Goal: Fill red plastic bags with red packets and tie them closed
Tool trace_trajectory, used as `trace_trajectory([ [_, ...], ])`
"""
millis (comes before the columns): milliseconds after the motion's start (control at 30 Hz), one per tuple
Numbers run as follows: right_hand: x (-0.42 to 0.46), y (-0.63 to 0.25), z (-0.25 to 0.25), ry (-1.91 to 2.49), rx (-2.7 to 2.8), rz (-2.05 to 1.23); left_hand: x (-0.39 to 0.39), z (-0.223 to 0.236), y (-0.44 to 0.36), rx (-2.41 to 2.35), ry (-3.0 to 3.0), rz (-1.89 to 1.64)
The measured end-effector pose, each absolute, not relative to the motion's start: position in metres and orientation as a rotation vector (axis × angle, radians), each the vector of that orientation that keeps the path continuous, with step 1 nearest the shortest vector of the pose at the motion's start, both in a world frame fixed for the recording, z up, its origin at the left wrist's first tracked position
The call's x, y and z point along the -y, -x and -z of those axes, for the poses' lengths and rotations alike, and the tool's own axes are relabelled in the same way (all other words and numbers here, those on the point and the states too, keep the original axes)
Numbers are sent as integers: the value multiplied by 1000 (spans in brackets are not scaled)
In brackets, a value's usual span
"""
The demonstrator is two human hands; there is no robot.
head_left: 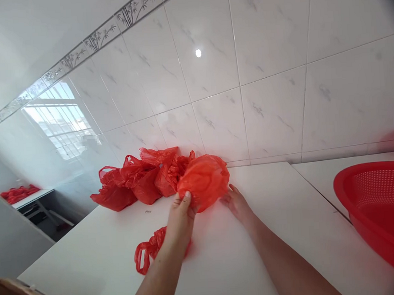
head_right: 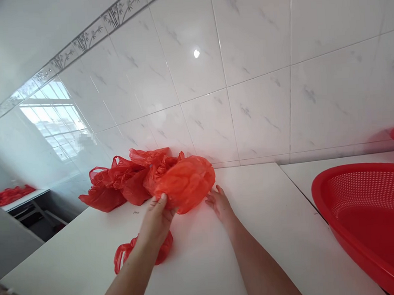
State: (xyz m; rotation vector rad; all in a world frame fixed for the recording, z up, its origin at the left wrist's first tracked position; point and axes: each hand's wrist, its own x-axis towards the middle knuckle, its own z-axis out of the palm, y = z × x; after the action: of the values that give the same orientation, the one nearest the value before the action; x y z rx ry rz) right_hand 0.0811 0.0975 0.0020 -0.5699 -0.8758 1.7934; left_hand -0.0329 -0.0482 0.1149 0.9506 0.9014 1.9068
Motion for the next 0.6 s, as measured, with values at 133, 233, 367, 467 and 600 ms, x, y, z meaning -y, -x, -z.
trace_trajectory([
  [133,-100,-113,9,624,852,-1746,25,-81,16,-879,-838,-1683],
  [233,-86,-146,15,695,859,-1643,7,-66,-5,-882,-858,-1703],
  [367,-53,-185,10,751,932,-1464,0,-56,-42,-1113,-1129,-1649],
  [467,-34,-207,2,635,1011,-1542,7,-54,-64,-1085,-1583,-1267],
  [600,-39,-231,-2,678,950,-1613,13,-45,-68,-1091,-2038,-1082],
])
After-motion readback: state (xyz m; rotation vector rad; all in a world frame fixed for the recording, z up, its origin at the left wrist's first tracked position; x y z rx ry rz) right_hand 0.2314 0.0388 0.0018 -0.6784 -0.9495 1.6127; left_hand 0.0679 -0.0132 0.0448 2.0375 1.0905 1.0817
